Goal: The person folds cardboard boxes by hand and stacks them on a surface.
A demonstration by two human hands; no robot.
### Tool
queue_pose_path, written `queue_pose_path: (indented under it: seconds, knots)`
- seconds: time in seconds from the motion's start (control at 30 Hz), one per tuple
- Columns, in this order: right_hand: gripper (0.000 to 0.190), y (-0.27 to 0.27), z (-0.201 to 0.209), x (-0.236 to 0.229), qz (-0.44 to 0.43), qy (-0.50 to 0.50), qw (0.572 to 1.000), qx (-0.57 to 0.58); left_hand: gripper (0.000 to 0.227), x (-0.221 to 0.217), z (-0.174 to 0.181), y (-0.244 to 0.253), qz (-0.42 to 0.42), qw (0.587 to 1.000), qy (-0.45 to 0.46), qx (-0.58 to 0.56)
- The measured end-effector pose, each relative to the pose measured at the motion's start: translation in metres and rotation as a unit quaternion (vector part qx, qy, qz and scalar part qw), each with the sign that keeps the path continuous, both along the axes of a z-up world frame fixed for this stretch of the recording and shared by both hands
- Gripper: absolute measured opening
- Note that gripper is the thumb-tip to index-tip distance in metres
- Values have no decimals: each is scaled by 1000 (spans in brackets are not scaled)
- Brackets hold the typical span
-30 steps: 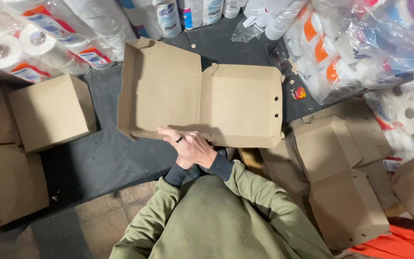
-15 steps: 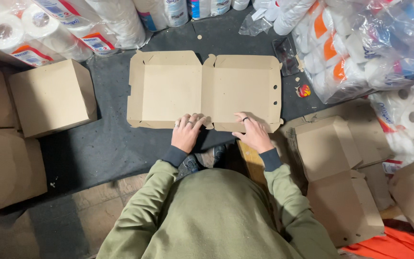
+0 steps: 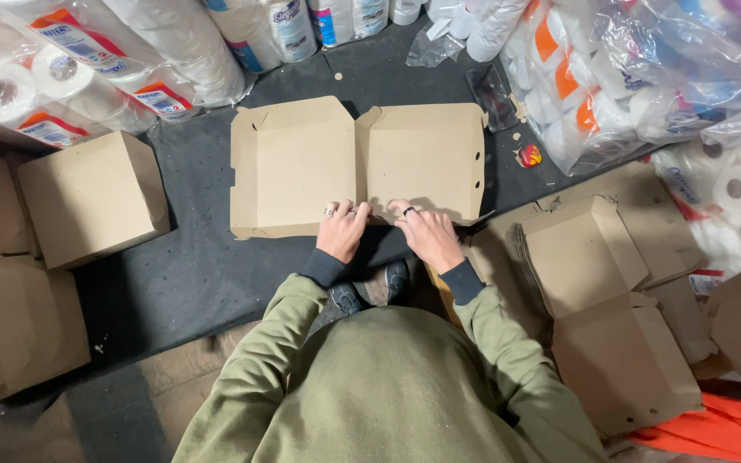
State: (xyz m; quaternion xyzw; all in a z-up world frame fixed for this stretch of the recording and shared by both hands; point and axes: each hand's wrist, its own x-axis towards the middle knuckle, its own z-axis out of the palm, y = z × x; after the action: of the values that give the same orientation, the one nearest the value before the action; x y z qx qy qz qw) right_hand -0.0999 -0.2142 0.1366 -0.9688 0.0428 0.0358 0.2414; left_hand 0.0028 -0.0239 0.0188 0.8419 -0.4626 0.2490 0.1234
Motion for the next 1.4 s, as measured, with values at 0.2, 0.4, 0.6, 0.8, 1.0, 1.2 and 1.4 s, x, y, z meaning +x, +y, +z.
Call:
queue_pose_path:
  seconds: [0.2, 0.4, 0.6, 0.8, 1.0, 1.2, 1.4]
  knots:
    - [15, 4, -31, 13, 71, -46, 982, -171, 10, -6, 1, -3, 16, 1000, 7, 6]
    - [7, -12, -43, 47, 121, -41, 948, -293, 46, -3, 16, 43, 25, 983, 182, -6]
    - [13, 6, -64, 73, 82, 84, 917, -382, 56, 2, 9, 121, 115, 989, 89, -2]
    - [63, 66, -1, 66, 233, 170, 943, -169, 10, 2, -17, 172, 137, 986, 88, -47]
    - [38, 67, -63, 75, 181, 66, 980, -47, 11, 2, -3, 168, 110, 990, 69, -57]
    - [38, 66, -51, 80, 168, 111, 979, -31, 10, 17, -13, 135, 115, 988, 56, -86]
    - [31, 66, -44, 80, 185, 114, 974, -57, 22, 19, -13, 106, 99, 993, 28, -60]
